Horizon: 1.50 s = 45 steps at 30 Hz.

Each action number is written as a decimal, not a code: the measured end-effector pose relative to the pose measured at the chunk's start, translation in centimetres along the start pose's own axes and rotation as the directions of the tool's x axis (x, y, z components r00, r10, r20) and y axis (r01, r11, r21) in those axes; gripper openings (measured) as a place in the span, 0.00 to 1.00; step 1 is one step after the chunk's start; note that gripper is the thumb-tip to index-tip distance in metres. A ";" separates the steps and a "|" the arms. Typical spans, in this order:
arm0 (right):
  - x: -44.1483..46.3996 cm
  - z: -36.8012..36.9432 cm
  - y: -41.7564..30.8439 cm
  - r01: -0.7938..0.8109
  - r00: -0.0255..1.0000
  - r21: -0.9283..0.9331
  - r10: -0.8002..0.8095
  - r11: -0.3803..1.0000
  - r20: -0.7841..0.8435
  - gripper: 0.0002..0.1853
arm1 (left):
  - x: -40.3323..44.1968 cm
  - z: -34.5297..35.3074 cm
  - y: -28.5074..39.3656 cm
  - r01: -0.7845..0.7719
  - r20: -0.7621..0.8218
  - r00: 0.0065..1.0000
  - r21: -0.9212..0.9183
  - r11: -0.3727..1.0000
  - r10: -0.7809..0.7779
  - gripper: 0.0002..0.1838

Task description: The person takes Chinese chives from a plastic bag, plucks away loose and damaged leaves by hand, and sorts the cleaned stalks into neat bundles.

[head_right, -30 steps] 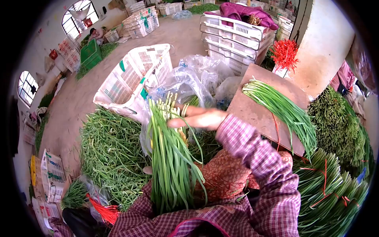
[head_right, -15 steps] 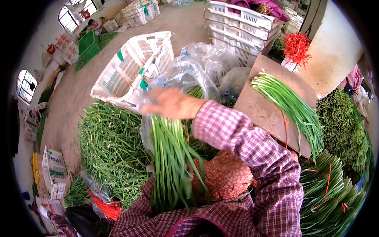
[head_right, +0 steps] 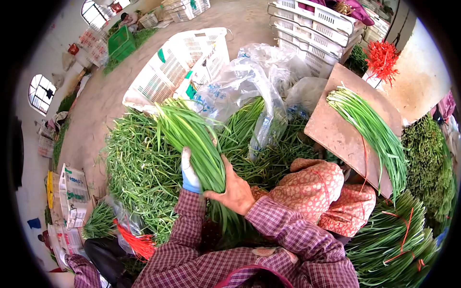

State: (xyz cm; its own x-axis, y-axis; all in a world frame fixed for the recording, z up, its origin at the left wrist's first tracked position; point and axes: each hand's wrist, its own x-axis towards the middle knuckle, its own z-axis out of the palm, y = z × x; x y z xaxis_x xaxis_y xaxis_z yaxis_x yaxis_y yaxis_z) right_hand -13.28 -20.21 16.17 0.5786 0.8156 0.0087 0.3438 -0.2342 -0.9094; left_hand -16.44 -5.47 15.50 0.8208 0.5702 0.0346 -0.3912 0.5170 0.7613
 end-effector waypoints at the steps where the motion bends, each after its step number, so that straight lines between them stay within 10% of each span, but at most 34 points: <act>1: 0.1 -0.2 0.0 -0.049 0.999 0.040 0.050 0.998 -0.013 0.61 | 0.2 -0.6 -0.3 0.006 0.003 1.000 0.004 1.000 -0.006 0.38; 12: 0.8 0.0 -1.0 0.192 0.947 -0.160 -0.226 0.968 -0.230 0.56 | -2.7 -0.8 0.0 -0.047 0.240 0.971 0.261 0.964 -0.017 0.39; 16: 0.5 -0.8 -2.6 0.018 0.997 -0.379 -0.045 0.925 -0.060 0.57 | -2.9 2.7 2.1 0.101 0.137 0.978 0.360 0.928 -0.160 0.36; 22: -0.6 -3.4 -1.3 0.232 0.972 -0.430 -0.225 0.872 0.067 0.56 | -3.4 2.2 2.8 0.129 -0.073 0.991 0.414 0.901 -0.108 0.24; 23: -0.7 -6.4 -5.2 0.038 0.957 -0.526 0.122 0.850 0.265 0.48 | -2.9 1.4 2.7 0.066 -0.016 0.998 0.405 0.912 -0.065 0.20; 26: -0.1 -10.6 -3.7 0.323 0.932 -0.455 -0.363 0.830 0.000 0.30 | -3.4 1.4 4.0 0.119 0.000 0.991 0.487 0.865 -0.137 0.17; 31: 2.8 -13.1 -8.1 0.341 0.756 -0.362 -0.482 0.867 -0.442 0.38 | -3.7 0.1 4.1 0.161 -0.011 0.982 0.579 0.799 -0.190 0.26; 38: 6.0 -9.9 -5.7 0.241 0.855 -0.364 -0.374 0.900 -0.359 0.46 | -4.4 0.4 4.5 0.077 0.058 0.987 0.637 0.767 -0.148 0.31; 42: 6.3 -11.4 -4.7 0.280 0.801 -0.493 -0.484 0.824 -0.353 0.14 | -5.0 0.3 5.9 0.131 0.071 0.969 0.666 0.735 -0.237 0.30; 45: 6.8 -13.2 -5.0 0.231 0.769 -0.601 -0.522 0.765 -0.370 0.09 | -5.6 0.8 7.4 0.305 -0.003 0.920 0.633 0.712 -0.392 0.28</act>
State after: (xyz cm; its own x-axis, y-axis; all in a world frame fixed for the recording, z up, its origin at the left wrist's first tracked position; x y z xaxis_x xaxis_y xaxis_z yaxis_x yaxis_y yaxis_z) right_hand -1.33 -20.52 26.22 0.5385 0.5536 0.6352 0.8412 -0.3092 -0.4436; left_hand -23.56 -5.31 21.42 0.9070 0.3243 -0.2685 0.2354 0.1381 0.9620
